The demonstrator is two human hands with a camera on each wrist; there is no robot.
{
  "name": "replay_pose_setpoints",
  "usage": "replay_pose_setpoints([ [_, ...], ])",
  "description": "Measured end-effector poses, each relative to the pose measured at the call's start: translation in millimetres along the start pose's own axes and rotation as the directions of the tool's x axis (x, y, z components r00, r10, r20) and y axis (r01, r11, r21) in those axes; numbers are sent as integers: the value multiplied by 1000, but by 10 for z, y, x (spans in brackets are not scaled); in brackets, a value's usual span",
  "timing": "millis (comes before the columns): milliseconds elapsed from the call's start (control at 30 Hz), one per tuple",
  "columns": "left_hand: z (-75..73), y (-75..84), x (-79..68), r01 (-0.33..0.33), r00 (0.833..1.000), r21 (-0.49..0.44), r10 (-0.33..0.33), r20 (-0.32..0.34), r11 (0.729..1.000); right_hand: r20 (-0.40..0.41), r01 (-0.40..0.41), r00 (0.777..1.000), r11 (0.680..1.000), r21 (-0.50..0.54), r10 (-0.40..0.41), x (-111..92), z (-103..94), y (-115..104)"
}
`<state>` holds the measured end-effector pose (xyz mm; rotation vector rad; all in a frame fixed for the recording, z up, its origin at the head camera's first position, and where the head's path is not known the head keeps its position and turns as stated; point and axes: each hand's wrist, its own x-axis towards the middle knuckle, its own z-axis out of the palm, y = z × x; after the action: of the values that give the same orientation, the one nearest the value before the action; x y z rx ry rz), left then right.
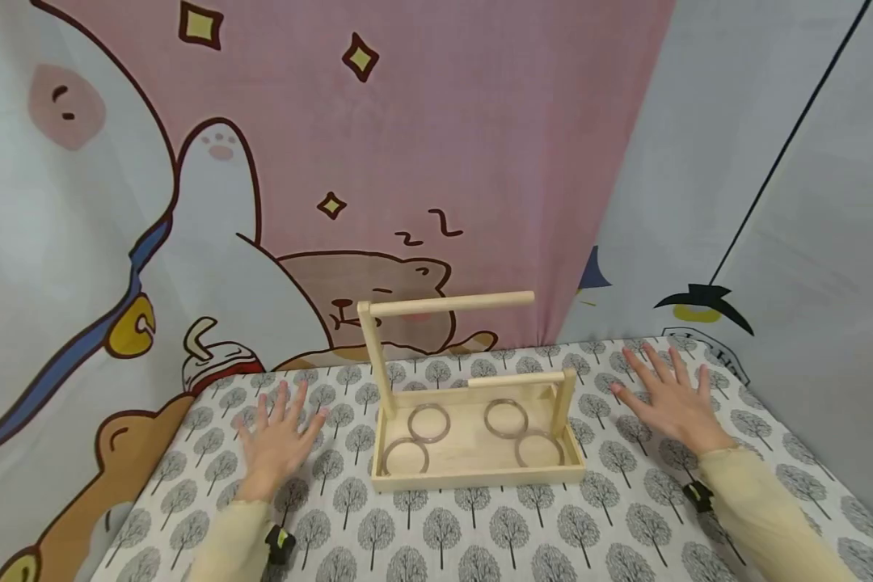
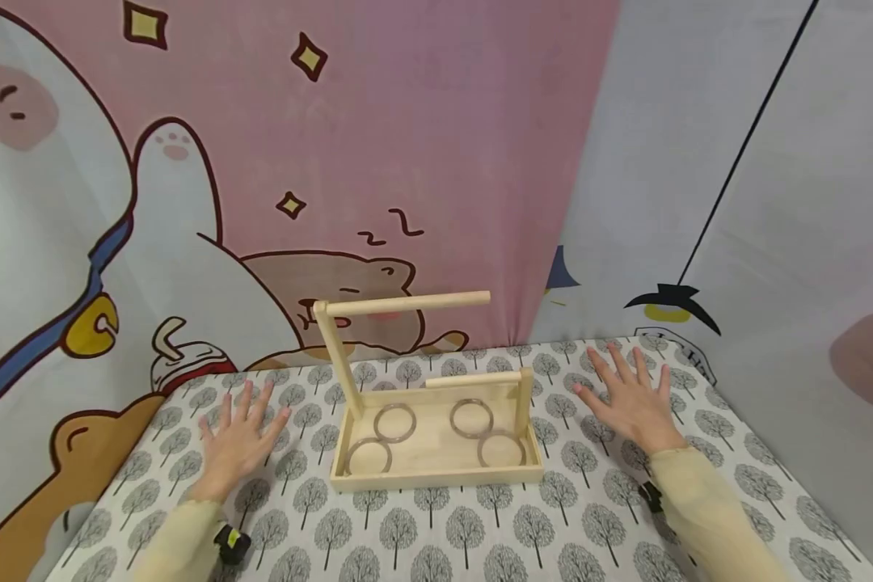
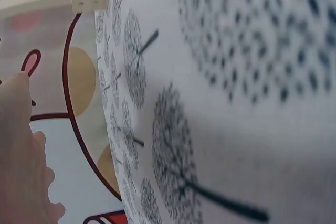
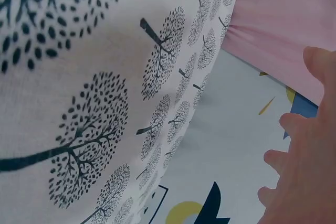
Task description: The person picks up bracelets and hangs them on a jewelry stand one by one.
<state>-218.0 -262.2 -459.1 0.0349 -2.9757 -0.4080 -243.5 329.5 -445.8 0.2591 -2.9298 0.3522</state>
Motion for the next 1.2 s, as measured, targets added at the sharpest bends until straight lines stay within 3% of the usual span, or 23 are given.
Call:
replay_pose_setpoints([
  [133,27,108,-4,-11,1000,-42,12,17,999,-13,8,1000,1000,19,-8,-20,9,-16],
  [367,79,371,1,-50,991,-180,72,113,982,-53,52,997,996,70,-48,-75,34,-42],
  [600,239,535,-32,-182,978,-345,207,37,921,-120,136,986,978,161,-117,-93,59,-83],
  [800,309,682,-82,-228,956,-440,286,71,868,-190,204,968,957,207,-165,-125,59,-164],
  [1000,363,767,-143,-293,931,-382,352,94,876,-226,249,954,938,240,-195,-177,47,-260],
  [1200,394,805,-175,-282,933,-311,335,131,908,-243,257,951,930,264,-194,-241,39,-366],
])
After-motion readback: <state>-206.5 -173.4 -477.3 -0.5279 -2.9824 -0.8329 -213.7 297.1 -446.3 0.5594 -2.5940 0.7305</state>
